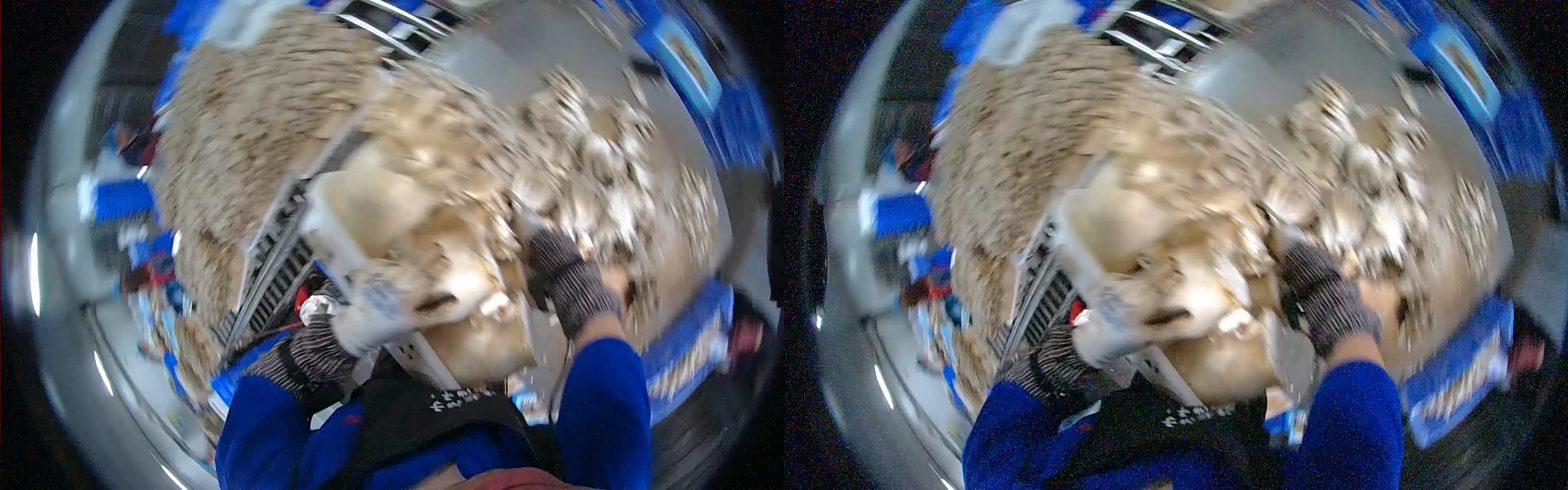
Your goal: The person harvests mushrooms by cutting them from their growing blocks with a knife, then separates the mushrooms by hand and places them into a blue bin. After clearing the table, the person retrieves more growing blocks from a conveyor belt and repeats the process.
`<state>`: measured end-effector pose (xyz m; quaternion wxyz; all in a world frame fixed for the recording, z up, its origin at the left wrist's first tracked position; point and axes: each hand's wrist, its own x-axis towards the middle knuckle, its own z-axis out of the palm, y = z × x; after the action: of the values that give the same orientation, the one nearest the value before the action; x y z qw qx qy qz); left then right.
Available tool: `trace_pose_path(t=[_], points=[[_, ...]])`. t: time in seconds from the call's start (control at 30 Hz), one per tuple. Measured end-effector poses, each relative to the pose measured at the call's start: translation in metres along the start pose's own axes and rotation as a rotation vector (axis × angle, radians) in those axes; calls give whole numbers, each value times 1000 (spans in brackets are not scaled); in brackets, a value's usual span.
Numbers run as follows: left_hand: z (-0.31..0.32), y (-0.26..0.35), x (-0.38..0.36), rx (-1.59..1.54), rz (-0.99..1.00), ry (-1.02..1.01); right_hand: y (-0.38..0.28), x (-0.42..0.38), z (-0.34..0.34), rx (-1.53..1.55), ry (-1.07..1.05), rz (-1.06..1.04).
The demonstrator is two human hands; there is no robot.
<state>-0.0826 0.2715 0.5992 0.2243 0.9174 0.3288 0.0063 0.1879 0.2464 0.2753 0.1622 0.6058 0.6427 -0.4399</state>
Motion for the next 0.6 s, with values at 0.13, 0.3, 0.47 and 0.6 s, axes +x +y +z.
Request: trace_pose_path(t=[0.13, 0.3, 0.47, 0.6], points=[[13, -14, -22, -103, 29, 184, 28, 10, 39, 226, 328, 196], [14, -42, -32, -44, -311, 675, 41, -36, 30, 351, 564, 351], [-21, -138, -34, -599, -520, 375, 129, -17, 51, 304, 584, 405], [-12, -175, -32, -1123, -465, 285, 64, -102, 25, 321, 609, 206]])
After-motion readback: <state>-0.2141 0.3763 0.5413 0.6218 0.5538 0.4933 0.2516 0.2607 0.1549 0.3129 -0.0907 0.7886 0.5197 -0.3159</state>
